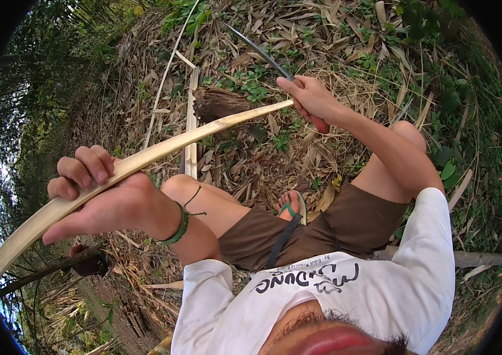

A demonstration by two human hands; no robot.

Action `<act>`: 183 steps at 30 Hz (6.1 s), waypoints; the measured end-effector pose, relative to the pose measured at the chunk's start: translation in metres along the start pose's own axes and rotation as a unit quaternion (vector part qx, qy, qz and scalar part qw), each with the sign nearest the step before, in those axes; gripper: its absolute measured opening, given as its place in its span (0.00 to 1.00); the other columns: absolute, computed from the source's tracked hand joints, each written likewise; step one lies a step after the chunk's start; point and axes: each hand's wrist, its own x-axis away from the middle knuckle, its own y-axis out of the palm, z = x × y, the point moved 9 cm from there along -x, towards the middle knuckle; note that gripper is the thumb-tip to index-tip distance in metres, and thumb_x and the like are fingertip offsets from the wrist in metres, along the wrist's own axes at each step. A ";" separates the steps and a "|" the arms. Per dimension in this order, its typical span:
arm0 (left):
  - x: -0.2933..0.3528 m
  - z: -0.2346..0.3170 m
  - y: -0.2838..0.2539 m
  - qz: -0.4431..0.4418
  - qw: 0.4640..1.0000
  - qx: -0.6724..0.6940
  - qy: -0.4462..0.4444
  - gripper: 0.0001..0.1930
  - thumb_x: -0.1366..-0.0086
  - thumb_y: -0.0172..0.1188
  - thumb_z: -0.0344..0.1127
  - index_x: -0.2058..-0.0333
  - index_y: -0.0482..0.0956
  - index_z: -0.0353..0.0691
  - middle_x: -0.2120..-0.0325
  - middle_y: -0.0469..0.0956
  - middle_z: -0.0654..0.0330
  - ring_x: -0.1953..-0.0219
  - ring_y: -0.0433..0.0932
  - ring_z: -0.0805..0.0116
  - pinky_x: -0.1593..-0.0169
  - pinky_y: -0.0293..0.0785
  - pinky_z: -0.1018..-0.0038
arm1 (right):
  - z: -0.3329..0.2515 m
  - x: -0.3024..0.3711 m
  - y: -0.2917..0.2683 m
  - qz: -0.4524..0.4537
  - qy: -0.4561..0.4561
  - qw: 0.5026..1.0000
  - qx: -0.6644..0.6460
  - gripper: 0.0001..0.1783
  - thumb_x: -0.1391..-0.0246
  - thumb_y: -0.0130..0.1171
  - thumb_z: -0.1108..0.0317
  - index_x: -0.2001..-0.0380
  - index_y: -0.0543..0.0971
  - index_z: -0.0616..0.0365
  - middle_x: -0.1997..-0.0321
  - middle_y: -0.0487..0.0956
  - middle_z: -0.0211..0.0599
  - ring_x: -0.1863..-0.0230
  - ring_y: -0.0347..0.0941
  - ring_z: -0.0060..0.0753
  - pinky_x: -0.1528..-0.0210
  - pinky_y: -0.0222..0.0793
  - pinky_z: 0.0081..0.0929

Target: The person shaves thin layers of wood from a long strip of bamboo using a machete.

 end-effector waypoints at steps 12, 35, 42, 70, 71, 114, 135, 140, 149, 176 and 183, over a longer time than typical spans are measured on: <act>-0.032 -0.063 0.054 -0.060 0.996 0.044 -0.040 0.33 0.33 0.40 0.74 0.77 0.67 0.49 0.86 0.58 0.67 0.88 0.57 0.78 0.85 0.55 0.79 | -0.012 0.008 0.032 -0.073 0.016 0.994 -0.075 0.27 0.33 0.51 0.41 0.71 0.71 0.55 0.85 0.67 0.24 0.87 0.61 0.15 0.85 0.58 0.21; 0.092 0.019 0.027 -0.097 0.976 0.194 0.028 0.28 0.33 0.53 0.67 0.73 0.60 0.48 0.87 0.57 0.75 0.90 0.53 0.89 0.85 0.50 0.89 | -0.034 0.128 0.078 -0.032 -0.122 0.991 0.036 0.31 0.36 0.56 0.41 0.78 0.76 0.61 0.89 0.71 0.45 0.86 0.71 0.51 0.81 0.65 0.39; 0.100 0.019 0.005 -0.097 0.981 0.170 0.013 0.31 0.34 0.48 0.72 0.73 0.58 0.49 0.88 0.55 0.75 0.90 0.52 0.87 0.86 0.50 0.88 | -0.042 0.148 0.087 -0.033 -0.139 0.983 0.113 0.29 0.36 0.56 0.42 0.76 0.75 0.60 0.88 0.73 0.43 0.84 0.74 0.49 0.80 0.67 0.39; 0.108 0.025 -0.024 -0.107 0.982 0.150 0.051 0.27 0.29 0.48 0.64 0.72 0.55 0.48 0.87 0.61 0.72 0.91 0.61 0.85 0.86 0.62 0.89 | -0.024 0.152 0.100 -0.063 -0.139 0.975 0.164 0.29 0.35 0.55 0.44 0.79 0.75 0.59 0.87 0.77 0.38 0.83 0.78 0.43 0.78 0.70 0.36; 0.109 0.022 -0.025 -0.096 0.982 0.158 0.039 0.28 0.30 0.48 0.66 0.73 0.56 0.48 0.87 0.60 0.73 0.91 0.58 0.86 0.86 0.58 0.89 | -0.012 0.148 0.095 -0.053 -0.093 0.986 0.130 0.29 0.35 0.55 0.44 0.79 0.75 0.59 0.86 0.78 0.38 0.83 0.78 0.42 0.78 0.71 0.35; 0.100 0.007 -0.055 -0.064 0.981 0.183 0.003 0.33 0.34 0.43 0.75 0.75 0.56 0.48 0.90 0.56 0.73 0.92 0.53 0.85 0.87 0.52 0.87 | 0.078 0.082 0.055 -0.005 -0.010 0.964 0.266 0.39 0.37 0.48 0.33 0.81 0.77 0.63 0.89 0.70 0.47 0.82 0.71 0.51 0.73 0.65 0.48; 0.088 0.001 -0.077 -0.018 0.990 0.133 -0.034 0.39 0.41 0.35 0.85 0.76 0.55 0.49 0.93 0.53 0.71 0.88 0.49 0.79 0.84 0.44 0.81 | 0.249 0.041 -0.064 0.190 0.287 0.873 0.347 0.44 0.36 0.45 0.31 0.71 0.82 0.70 0.59 0.83 0.60 0.57 0.81 0.59 0.54 0.73 0.53; 0.063 0.025 -0.078 -0.153 0.963 0.220 0.000 0.39 0.44 0.43 0.85 0.75 0.57 0.49 0.93 0.54 0.71 0.90 0.55 0.83 0.85 0.51 0.85 | 0.193 0.055 -0.007 0.086 0.311 0.928 0.188 0.41 0.37 0.46 0.30 0.78 0.74 0.63 0.81 0.73 0.38 0.79 0.71 0.37 0.71 0.68 0.42; 0.069 0.006 -0.055 -0.001 0.996 0.074 -0.042 0.40 0.45 0.45 0.85 0.72 0.58 0.48 0.84 0.58 0.68 0.84 0.57 0.77 0.78 0.58 0.81 | 0.058 0.117 0.072 0.065 0.052 0.994 0.065 0.33 0.33 0.51 0.39 0.78 0.74 0.61 0.89 0.65 0.27 0.86 0.66 0.24 0.80 0.60 0.27; 0.101 0.006 -0.033 -0.138 0.974 0.179 -0.033 0.38 0.43 0.43 0.84 0.76 0.55 0.49 0.89 0.51 0.72 0.88 0.41 0.81 0.82 0.36 0.78 | 0.055 0.109 0.075 0.068 0.024 0.987 0.145 0.32 0.35 0.54 0.40 0.78 0.75 0.62 0.88 0.73 0.44 0.86 0.73 0.46 0.80 0.64 0.37; 0.107 0.009 -0.026 -0.165 0.968 0.191 -0.012 0.35 0.38 0.45 0.79 0.76 0.56 0.49 0.90 0.54 0.72 0.90 0.45 0.82 0.85 0.41 0.79 | -0.011 0.141 0.098 -0.014 -0.096 0.983 0.159 0.30 0.36 0.56 0.43 0.80 0.73 0.59 0.89 0.73 0.42 0.85 0.74 0.46 0.79 0.66 0.38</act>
